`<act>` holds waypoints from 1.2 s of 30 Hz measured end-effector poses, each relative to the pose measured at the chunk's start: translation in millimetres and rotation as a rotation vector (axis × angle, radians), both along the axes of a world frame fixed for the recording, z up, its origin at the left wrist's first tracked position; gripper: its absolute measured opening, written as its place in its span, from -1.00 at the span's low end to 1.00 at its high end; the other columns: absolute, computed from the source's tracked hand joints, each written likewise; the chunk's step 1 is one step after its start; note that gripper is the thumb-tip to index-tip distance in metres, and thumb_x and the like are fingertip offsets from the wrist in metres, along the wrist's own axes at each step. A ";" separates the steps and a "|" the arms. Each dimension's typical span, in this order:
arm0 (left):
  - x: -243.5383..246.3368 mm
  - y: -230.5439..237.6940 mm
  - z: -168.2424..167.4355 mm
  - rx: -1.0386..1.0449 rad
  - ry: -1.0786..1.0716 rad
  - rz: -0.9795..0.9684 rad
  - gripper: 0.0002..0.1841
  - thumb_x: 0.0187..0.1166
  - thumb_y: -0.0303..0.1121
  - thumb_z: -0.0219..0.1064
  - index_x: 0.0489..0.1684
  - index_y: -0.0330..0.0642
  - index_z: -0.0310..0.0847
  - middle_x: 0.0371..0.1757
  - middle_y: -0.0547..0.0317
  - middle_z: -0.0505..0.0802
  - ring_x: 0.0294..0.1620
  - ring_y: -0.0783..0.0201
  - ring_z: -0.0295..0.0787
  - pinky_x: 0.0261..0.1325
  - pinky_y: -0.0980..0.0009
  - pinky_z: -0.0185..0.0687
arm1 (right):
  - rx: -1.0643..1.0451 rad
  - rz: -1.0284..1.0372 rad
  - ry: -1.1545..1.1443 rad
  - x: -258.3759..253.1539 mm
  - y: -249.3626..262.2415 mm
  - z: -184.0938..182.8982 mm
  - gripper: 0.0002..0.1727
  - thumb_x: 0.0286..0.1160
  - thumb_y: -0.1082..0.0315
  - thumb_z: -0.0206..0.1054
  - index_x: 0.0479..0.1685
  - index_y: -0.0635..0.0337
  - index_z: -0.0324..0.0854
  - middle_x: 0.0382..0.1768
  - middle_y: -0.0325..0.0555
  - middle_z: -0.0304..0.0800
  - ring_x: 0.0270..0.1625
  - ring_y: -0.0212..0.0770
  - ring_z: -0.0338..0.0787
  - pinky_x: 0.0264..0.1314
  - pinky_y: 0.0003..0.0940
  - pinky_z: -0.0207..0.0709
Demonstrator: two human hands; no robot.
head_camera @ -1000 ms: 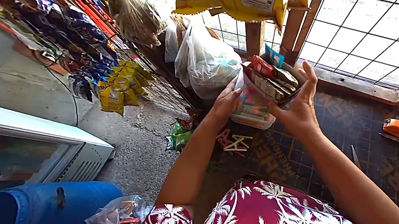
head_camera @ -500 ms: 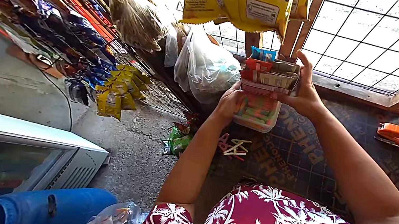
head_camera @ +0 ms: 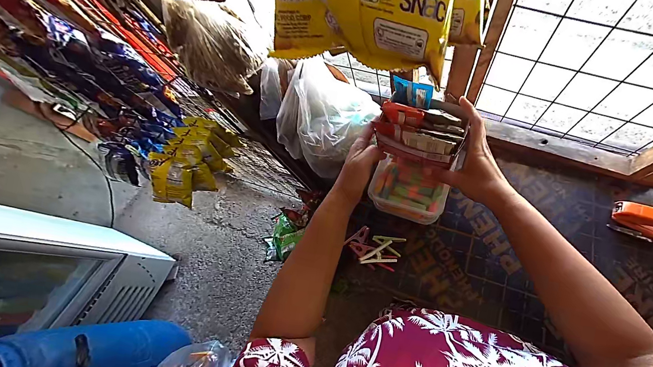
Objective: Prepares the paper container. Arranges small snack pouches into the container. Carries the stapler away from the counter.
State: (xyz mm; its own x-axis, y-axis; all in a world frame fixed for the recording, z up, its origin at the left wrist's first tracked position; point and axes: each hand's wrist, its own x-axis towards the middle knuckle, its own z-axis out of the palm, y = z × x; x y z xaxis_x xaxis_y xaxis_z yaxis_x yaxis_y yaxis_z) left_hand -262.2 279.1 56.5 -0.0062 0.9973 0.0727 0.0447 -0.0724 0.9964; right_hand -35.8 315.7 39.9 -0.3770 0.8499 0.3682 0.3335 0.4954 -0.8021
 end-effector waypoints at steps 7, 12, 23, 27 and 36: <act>-10.4 45.0 8.1 0.303 0.076 -0.164 -0.13 0.75 0.18 -0.55 0.85 -0.37 -0.09 0.74 -0.16 0.42 0.72 0.17 0.34 0.71 0.24 0.22 | 0.068 -0.017 -0.030 -4.5 -1.3 8.5 0.27 0.01 0.09 0.76 0.84 0.22 0.02 0.83 0.33 -0.05 0.75 0.24 0.28 0.66 0.09 0.38; -5.7 53.1 10.7 0.312 -0.012 -0.158 -0.28 0.81 0.00 -0.53 0.48 -0.26 0.46 0.08 0.21 0.76 0.09 0.41 0.71 0.24 0.39 0.63 | 0.063 -0.019 -0.057 -5.2 -5.0 17.1 -0.11 0.09 0.10 0.75 0.53 0.18 0.49 0.77 0.31 0.06 0.68 0.09 0.40 0.55 -0.11 0.51; 6.4 62.8 -3.3 0.408 -0.080 -0.077 -0.42 0.76 -0.19 -0.40 -0.20 -0.22 0.65 0.07 0.12 0.81 0.25 0.34 0.69 0.43 0.34 0.53 | 0.140 -0.134 -0.021 -6.1 -9.0 8.7 0.01 -0.01 0.11 0.79 0.59 0.27 0.44 0.63 0.32 0.35 0.63 0.17 0.46 0.56 -0.06 0.50; -0.4 58.5 -4.8 0.409 -0.095 -0.084 -0.26 0.77 -0.09 -0.59 0.32 -0.46 0.48 0.53 -0.20 0.58 0.58 0.12 0.49 0.63 0.24 0.37 | -0.289 -0.181 0.265 2.0 -32.0 3.6 0.07 0.46 -0.20 0.35 0.89 0.15 -0.06 0.80 0.17 0.10 0.72 0.02 0.35 0.57 0.00 0.47; -8.7 13.3 -9.0 -0.046 -0.270 -0.122 -0.10 0.71 0.21 -0.81 0.85 -0.24 -0.12 0.69 -0.05 0.43 0.62 0.24 0.44 0.64 0.25 0.37 | -1.002 -0.051 0.530 -10.0 -80.8 13.4 -0.20 0.79 -0.35 -0.27 0.91 -0.18 -0.02 0.87 -0.22 0.07 0.81 -0.02 0.25 0.63 0.24 0.33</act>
State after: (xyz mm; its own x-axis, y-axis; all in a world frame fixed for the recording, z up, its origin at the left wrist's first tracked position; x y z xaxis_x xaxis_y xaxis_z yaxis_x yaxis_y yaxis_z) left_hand -270.9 292.4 47.5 0.1008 0.9941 0.0390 -0.2286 -0.0150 0.9734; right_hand -45.8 234.8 53.3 -0.3325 0.8617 -0.3833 -0.1648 -0.4532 -0.8760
